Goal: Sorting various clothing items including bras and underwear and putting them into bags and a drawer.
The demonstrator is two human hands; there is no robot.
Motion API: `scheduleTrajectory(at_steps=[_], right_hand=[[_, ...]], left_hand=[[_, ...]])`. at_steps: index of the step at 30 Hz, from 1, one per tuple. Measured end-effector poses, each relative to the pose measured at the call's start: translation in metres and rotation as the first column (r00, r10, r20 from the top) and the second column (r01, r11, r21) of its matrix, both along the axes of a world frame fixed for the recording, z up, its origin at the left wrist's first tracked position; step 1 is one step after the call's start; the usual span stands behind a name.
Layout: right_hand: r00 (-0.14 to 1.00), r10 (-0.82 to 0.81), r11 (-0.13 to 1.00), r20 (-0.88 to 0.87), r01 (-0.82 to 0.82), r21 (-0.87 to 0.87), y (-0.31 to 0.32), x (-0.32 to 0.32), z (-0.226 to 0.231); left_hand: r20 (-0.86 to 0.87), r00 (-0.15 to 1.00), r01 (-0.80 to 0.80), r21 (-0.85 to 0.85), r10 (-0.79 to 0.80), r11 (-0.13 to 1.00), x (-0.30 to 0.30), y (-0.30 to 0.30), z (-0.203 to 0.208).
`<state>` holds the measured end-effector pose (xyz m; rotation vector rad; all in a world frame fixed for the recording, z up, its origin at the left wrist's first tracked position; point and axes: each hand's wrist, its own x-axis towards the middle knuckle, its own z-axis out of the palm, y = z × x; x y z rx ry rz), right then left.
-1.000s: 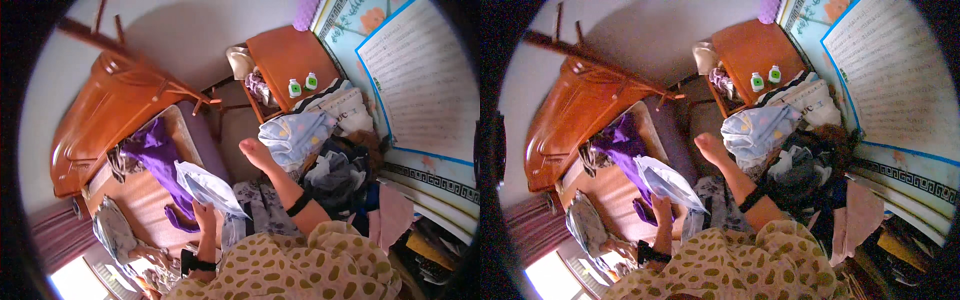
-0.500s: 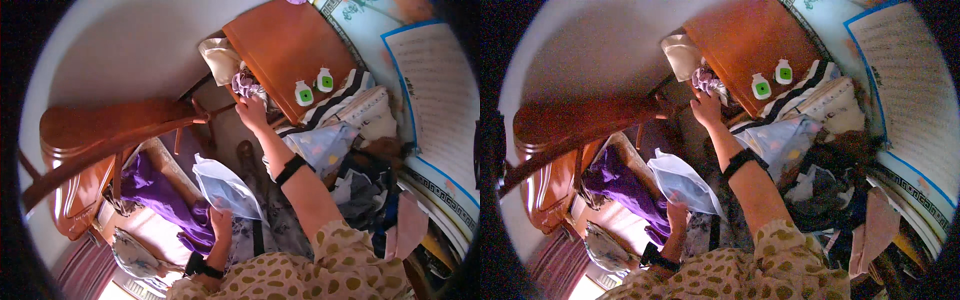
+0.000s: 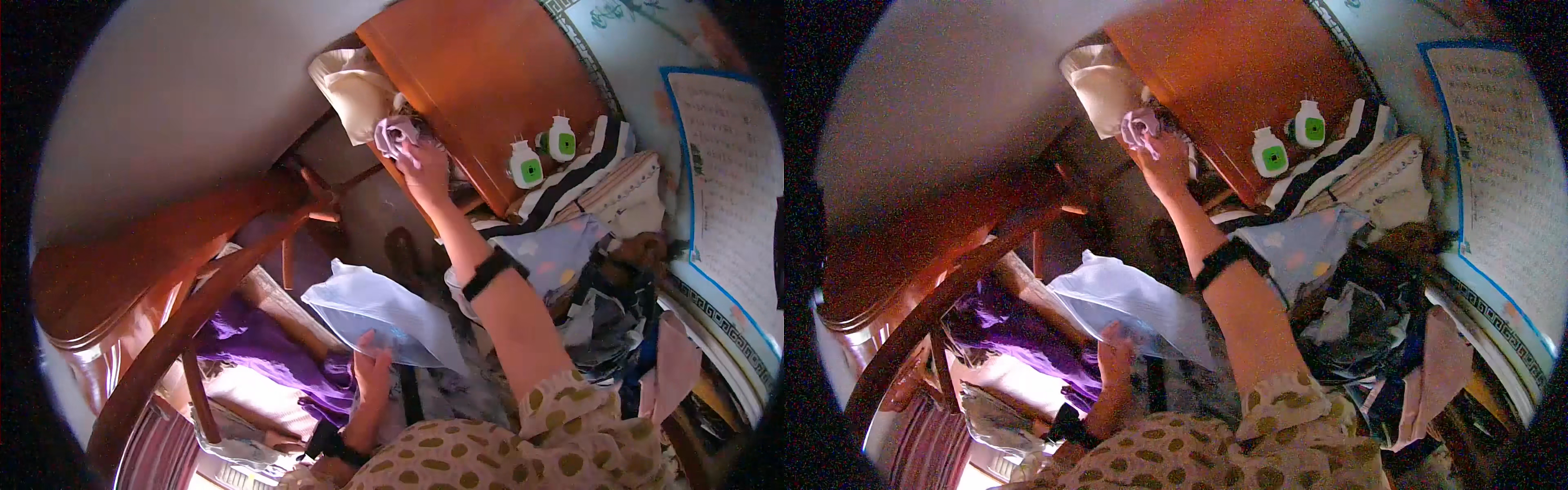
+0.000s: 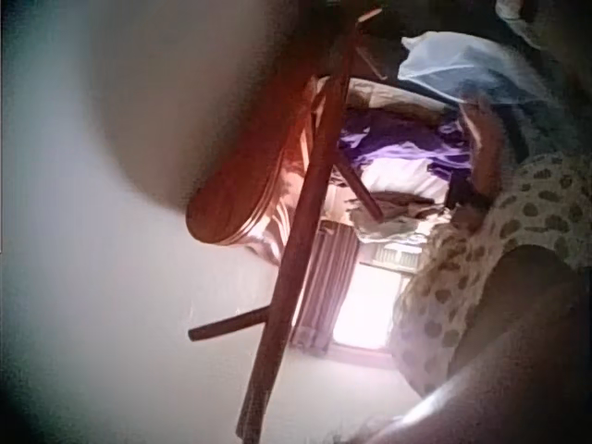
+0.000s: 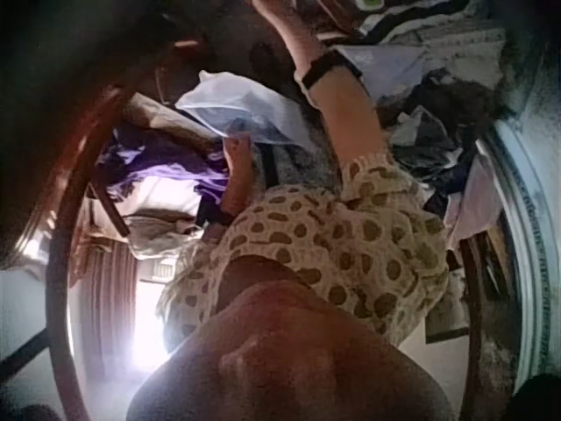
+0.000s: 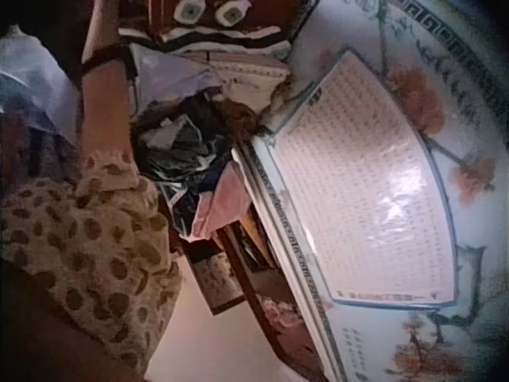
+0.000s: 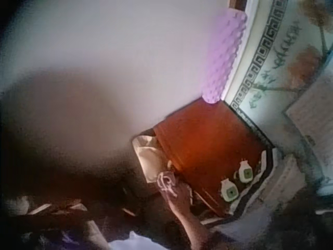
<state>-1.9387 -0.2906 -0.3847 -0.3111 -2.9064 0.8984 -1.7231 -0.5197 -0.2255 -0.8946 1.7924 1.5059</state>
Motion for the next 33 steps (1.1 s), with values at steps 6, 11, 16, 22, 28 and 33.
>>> scheduleTrajectory(at_steps=[6, 11, 16, 22, 28, 33], right_hand=[[0.847, -0.514, 0.235, 0.134, 0.289, -0.928, 0.033, 0.051, 0.081], [0.817, -0.538, -0.049, 0.210, 0.218, -0.975, 0.055, 0.084, 0.130], [0.740, -0.601, -0.458, 0.303, -0.008, -0.889, 0.067, 0.102, 0.162], [0.850, -0.427, -0.605, 0.307, -0.017, -0.796, 0.075, 0.130, 0.225], [0.725, -0.521, -0.558, 0.451, 0.111, -0.823, 0.063, 0.205, 0.263], [0.955, -0.279, -0.617, 0.106, -0.093, -0.781, 0.046, 0.220, 0.272]], left_hand=[[-0.079, 0.996, 0.038, 0.072, -0.032, 0.997, 0.007, 0.013, -0.030], [-0.052, 0.994, 0.100, -0.016, -0.101, 0.995, -0.011, 0.036, -0.020], [-0.086, 0.984, 0.153, -0.019, -0.154, 0.988, -0.010, 0.042, -0.030], [-0.018, 0.983, 0.179, -0.066, -0.181, 0.982, -0.019, 0.055, -0.028], [-0.119, 0.945, 0.288, -0.148, -0.306, 0.946, -0.015, 0.057, -0.050], [-0.033, 0.954, 0.296, -0.078, -0.300, 0.952, -0.019, 0.069, -0.044]])
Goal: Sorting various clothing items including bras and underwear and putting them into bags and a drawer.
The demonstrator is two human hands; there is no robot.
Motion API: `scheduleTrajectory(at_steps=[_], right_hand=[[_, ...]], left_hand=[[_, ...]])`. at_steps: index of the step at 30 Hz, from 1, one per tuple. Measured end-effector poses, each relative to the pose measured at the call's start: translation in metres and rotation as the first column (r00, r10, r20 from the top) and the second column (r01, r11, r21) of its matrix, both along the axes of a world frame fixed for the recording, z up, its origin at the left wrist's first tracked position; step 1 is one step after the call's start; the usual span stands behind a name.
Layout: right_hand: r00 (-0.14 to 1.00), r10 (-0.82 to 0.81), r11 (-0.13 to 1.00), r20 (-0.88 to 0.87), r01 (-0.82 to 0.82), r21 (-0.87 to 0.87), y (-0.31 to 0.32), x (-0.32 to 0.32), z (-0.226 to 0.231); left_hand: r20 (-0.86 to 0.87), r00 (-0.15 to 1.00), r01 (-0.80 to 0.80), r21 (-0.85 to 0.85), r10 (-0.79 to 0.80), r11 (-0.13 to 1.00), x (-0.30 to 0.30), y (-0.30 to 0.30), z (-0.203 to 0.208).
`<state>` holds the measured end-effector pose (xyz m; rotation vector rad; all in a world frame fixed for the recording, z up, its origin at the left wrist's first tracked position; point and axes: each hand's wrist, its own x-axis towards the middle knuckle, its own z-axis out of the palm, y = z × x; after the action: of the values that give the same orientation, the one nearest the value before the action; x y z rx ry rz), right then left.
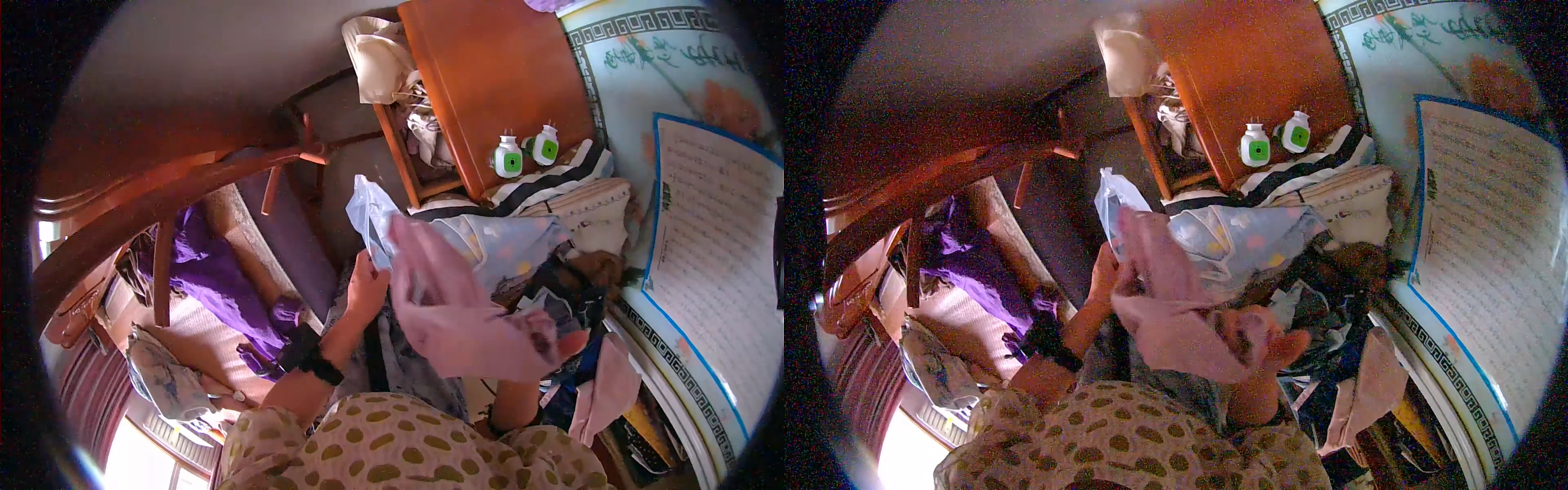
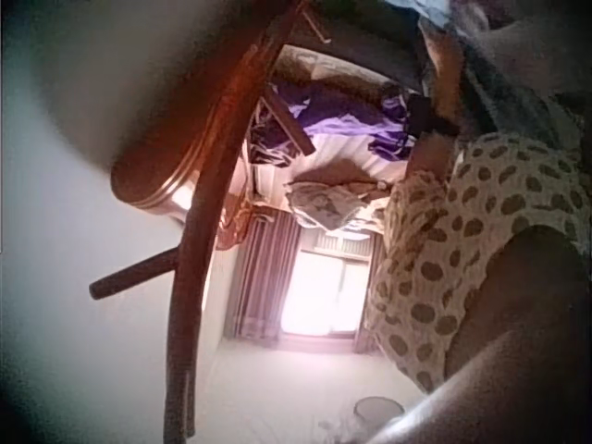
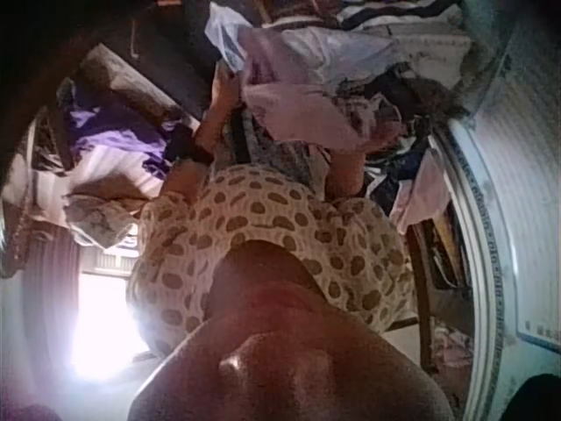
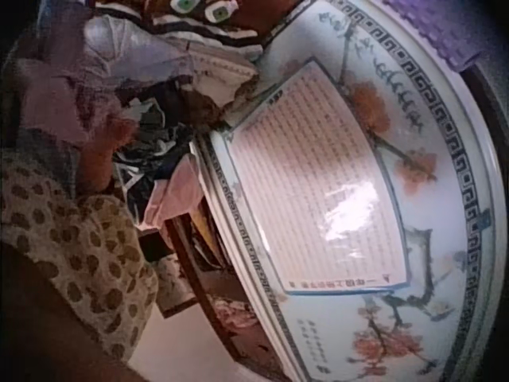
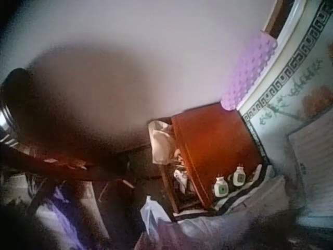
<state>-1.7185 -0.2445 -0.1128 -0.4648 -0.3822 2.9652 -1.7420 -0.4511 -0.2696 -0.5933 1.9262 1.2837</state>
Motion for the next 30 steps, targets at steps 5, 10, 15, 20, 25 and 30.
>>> scheduleTrajectory(at_steps=[5, 10, 15, 20, 25, 30], right_hand=[[0.932, 0.307, 0.944, 0.190, -0.274, -0.182, -0.006, 0.000, -0.023], [0.906, 0.310, 0.951, 0.288, -0.291, -0.109, -0.009, -0.014, -0.033], [0.768, 0.552, 0.789, 0.324, -0.607, 0.097, 0.006, -0.007, -0.046], [0.573, 0.513, 0.474, 0.639, -0.810, 0.345, 0.008, -0.016, -0.039], [0.676, 0.383, 0.307, 0.630, -0.736, 0.603, -0.030, -0.043, -0.047], [0.642, 0.341, 0.190, 0.687, -0.762, 0.619, -0.062, -0.041, -0.087]], left_hand=[[-0.308, 0.831, 0.427, -0.180, -0.463, 0.886, 0.021, -0.016, -0.018], [-0.067, 0.970, -0.182, 0.429, 0.232, 0.885, 0.013, -0.018, -0.002], [0.069, 0.833, -0.526, 0.406, 0.549, 0.747, 0.003, -0.033, -0.014], [0.063, 0.888, -0.460, 0.158, 0.456, 0.874, -0.019, -0.025, 0.003], [-0.099, 0.938, -0.291, 0.291, 0.332, 0.911, -0.005, -0.020, 0.005], [-0.032, 0.953, -0.285, 0.252, 0.302, 0.925, -0.019, -0.005, 0.038]])
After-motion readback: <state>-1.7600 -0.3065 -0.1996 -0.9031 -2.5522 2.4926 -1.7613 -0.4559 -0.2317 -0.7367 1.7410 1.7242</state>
